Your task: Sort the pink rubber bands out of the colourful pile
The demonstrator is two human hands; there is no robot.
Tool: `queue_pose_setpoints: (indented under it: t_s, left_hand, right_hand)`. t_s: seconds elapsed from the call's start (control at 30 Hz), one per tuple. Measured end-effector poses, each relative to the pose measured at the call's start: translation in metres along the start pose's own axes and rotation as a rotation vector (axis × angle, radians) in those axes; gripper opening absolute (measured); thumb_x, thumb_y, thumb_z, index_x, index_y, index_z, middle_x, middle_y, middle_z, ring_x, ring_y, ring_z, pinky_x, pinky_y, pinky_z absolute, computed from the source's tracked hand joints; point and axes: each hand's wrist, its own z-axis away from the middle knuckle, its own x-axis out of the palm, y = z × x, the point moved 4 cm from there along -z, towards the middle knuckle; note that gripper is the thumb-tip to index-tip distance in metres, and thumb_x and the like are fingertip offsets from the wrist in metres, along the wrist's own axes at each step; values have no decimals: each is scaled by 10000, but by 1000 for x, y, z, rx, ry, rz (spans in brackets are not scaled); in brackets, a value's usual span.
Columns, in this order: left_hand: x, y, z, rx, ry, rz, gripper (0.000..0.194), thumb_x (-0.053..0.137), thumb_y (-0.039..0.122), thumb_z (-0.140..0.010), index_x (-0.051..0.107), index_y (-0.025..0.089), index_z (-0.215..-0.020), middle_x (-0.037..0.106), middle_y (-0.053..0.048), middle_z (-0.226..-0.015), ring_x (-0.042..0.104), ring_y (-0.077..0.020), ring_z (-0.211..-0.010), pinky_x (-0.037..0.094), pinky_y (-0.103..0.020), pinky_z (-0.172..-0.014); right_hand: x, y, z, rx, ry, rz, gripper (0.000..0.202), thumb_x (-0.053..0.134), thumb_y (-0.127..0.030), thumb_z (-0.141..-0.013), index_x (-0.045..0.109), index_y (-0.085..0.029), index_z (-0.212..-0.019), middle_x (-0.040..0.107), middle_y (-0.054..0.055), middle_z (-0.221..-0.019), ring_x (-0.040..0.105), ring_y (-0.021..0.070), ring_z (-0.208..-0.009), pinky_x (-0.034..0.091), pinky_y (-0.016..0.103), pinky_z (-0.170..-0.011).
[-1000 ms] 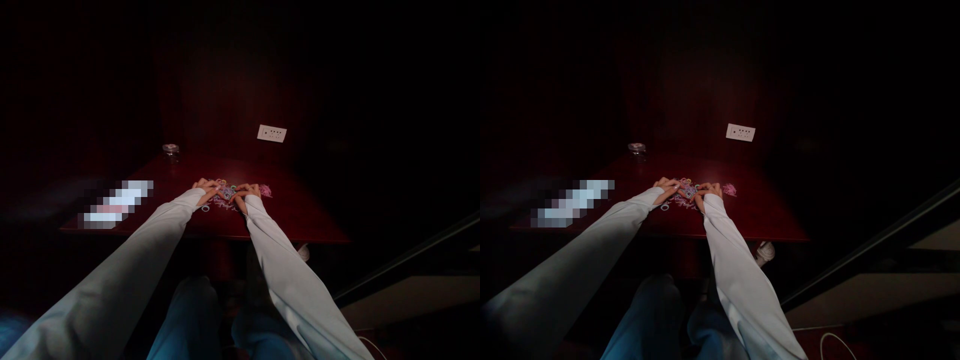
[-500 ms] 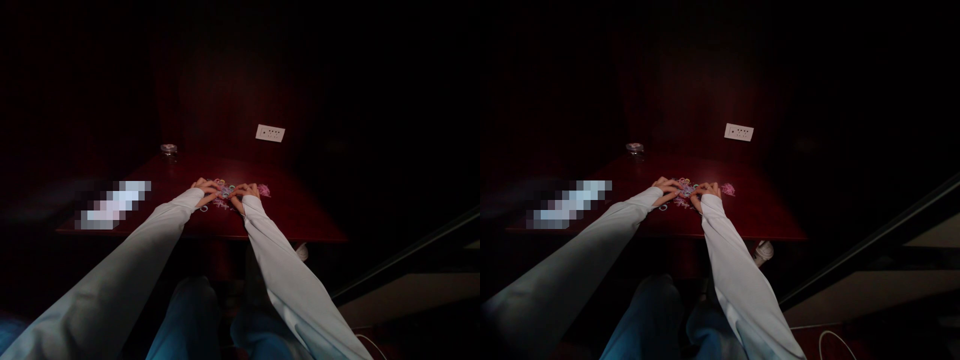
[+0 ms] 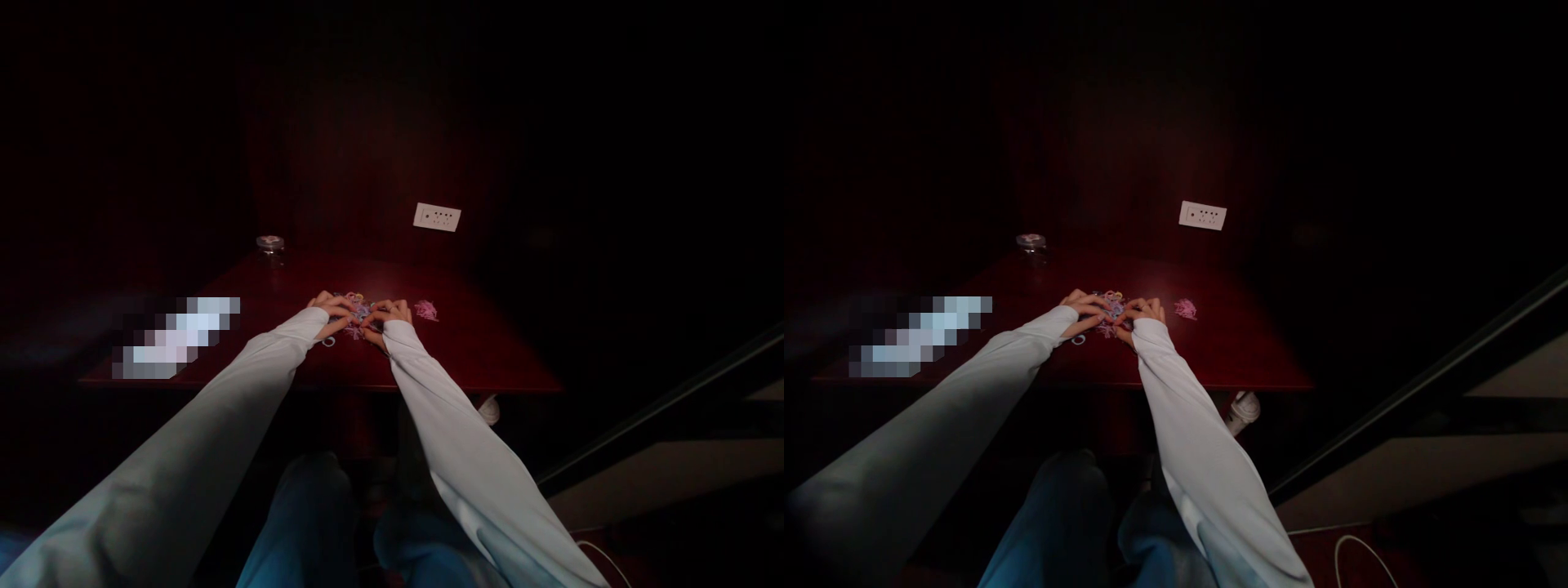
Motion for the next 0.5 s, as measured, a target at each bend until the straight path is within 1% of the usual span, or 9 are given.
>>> queue_pose_setpoints:
  t_s: [0.1,0.27,0.5]
  left_hand:
    - [1,-3,-1,7,-17,8,256,567,457,-932,792,388,-1033,718,22,-1204,465,-234,-1009,357,-438,-961]
    - [-1,1,0,36,27,2,259,568,454,-932,796,368,-1021,724,12,-1184,477,-232,-999,378,-428,-956]
    - [-6,13,0,72,108,16,318,575,556,-923,800,335,-961,688,4,-1243,477,-241,-1061,387,-431,-992]
  right_hand:
    - [1,1,-1,13,22,-2,102,774,-376,-805,802,-294,-859,676,21,-1161,416,255,-1105,334,396,-938]
    - [-2,2,-1,23,80,-56,71,759,-346,-812,796,-293,-840,677,7,-1166,411,247,-1096,320,406,-974]
    - [-6,-6,-1,-20,134,-82,152,725,-429,-852,789,-291,-860,678,16,-1157,403,247,-1111,325,409,-993]
